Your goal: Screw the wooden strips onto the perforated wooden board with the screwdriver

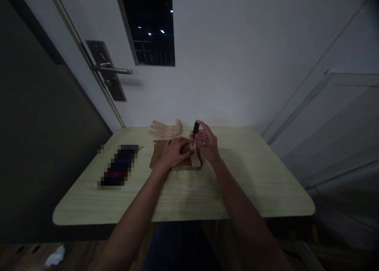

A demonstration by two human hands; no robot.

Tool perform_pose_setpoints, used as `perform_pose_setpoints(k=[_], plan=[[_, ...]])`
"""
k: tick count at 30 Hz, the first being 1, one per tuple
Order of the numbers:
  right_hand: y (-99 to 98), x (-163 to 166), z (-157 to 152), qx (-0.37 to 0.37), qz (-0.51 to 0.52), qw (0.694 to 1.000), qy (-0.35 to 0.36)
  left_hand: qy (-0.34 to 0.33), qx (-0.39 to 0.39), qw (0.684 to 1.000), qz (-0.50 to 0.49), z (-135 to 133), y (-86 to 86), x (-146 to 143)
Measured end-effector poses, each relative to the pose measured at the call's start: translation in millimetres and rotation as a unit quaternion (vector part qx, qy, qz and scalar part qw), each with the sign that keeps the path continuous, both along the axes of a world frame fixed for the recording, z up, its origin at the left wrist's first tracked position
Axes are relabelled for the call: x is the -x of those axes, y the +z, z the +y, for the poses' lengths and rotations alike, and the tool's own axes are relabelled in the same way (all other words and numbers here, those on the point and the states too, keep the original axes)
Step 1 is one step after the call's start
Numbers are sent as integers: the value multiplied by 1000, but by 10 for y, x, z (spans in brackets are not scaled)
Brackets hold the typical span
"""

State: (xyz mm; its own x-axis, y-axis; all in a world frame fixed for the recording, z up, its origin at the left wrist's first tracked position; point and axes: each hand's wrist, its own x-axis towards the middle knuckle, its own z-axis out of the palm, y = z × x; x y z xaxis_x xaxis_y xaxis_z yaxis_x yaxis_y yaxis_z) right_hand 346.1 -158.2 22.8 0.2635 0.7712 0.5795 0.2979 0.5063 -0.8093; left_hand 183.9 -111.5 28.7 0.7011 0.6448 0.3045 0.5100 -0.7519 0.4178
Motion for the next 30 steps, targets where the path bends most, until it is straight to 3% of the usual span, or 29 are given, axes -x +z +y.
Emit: perform_pose_setpoints(k=[8, 21, 27, 30], plan=[[-5, 42, 66, -15, 21, 995, -99, -7, -4, 1000, 0, 0, -2, 6], [18, 9, -12, -12, -24, 1000, -11, 2, 3, 1000, -3, -12, 9, 7], [-31, 34, 66, -38, -23, 995, -92, 2, 3, 1000, 2, -11, 10, 3], [-51, 35, 69, -49, -50, 993, -93, 8, 1, 1000, 3, -16, 13, 0]])
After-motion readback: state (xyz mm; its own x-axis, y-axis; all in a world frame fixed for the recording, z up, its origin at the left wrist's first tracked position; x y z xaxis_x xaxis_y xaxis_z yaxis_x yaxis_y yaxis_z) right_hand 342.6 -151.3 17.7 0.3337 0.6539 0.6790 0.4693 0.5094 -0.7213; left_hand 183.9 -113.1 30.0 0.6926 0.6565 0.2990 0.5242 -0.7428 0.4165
